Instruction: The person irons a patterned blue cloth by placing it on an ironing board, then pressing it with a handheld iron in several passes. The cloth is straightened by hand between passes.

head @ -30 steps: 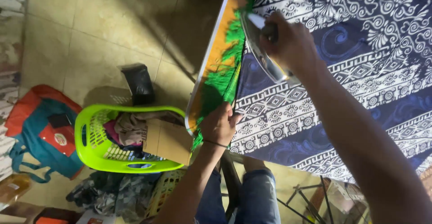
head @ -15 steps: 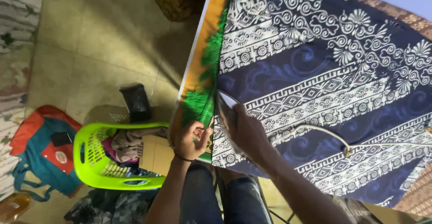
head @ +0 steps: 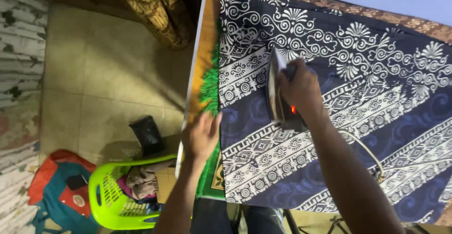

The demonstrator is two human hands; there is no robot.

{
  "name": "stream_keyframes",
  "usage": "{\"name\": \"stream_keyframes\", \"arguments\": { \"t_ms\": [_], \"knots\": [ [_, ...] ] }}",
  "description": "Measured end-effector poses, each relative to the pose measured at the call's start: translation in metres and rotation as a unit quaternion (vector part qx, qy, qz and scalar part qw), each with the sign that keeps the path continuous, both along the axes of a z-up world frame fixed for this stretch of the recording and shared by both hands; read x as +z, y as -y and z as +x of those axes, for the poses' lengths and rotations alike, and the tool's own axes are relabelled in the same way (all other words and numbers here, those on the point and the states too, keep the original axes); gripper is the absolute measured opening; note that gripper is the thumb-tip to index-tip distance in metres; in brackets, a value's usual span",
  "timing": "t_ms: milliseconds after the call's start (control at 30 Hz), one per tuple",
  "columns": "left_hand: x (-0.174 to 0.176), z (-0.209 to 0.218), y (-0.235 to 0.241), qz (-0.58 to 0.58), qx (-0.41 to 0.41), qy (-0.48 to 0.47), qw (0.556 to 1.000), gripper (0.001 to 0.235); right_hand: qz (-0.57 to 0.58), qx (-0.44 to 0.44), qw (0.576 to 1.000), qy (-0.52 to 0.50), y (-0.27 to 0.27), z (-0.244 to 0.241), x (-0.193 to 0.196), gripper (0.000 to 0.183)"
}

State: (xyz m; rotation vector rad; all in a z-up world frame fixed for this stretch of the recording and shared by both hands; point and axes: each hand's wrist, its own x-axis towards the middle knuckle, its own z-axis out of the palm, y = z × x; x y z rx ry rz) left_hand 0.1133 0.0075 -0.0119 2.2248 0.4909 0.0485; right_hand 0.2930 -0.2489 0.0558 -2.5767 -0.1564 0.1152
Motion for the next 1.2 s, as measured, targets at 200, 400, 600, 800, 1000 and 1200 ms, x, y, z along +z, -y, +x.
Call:
{"name": "stream_keyframes", "arguments": {
  "t_ms": [200, 400, 600, 800, 1000, 1200],
  "knots": [
    [-0.138, 0.267, -0.013, -0.124, 0.011, 0.239, 0.963, 0.053, 0.039, -0.093, 0.991, -0.088, -0.061, 0.080, 0.029, 0.039],
    [0.002, 0.337, -0.034, 0.040, -0.043, 0.010, 0.998, 0.044, -0.005, -0.009, 0.999, -0.051, -0.058, 0.070, 0.007, 0.037],
    [-0.041, 0.368, -0.057, -0.226, -0.083, -0.071, 0.968, 0.028, -0.021, -0.065, 0.981, -0.182, -0.107, -0.007, 0.042, 0.043],
    [-0.046, 0.365, -0.061, 0.069, -0.091, 0.261, 0.959, 0.024, 0.023, -0.039, 0.998, -0.037, -0.118, 0.051, 0.026, 0.038],
    [-0.049, 0.373, -0.063, -0.072, -0.137, 0.137, 0.978, 0.017, 0.019, 0.046, 0.999, 0.003, -0.139, 0.103, 0.025, 0.036],
    [-0.105, 0.397, -0.061, -0.148, -0.129, 0.179, 0.964, 0.017, 0.013, -0.011, 0.993, -0.115, -0.159, 0.043, 0.046, 0.036]
  ]
}}
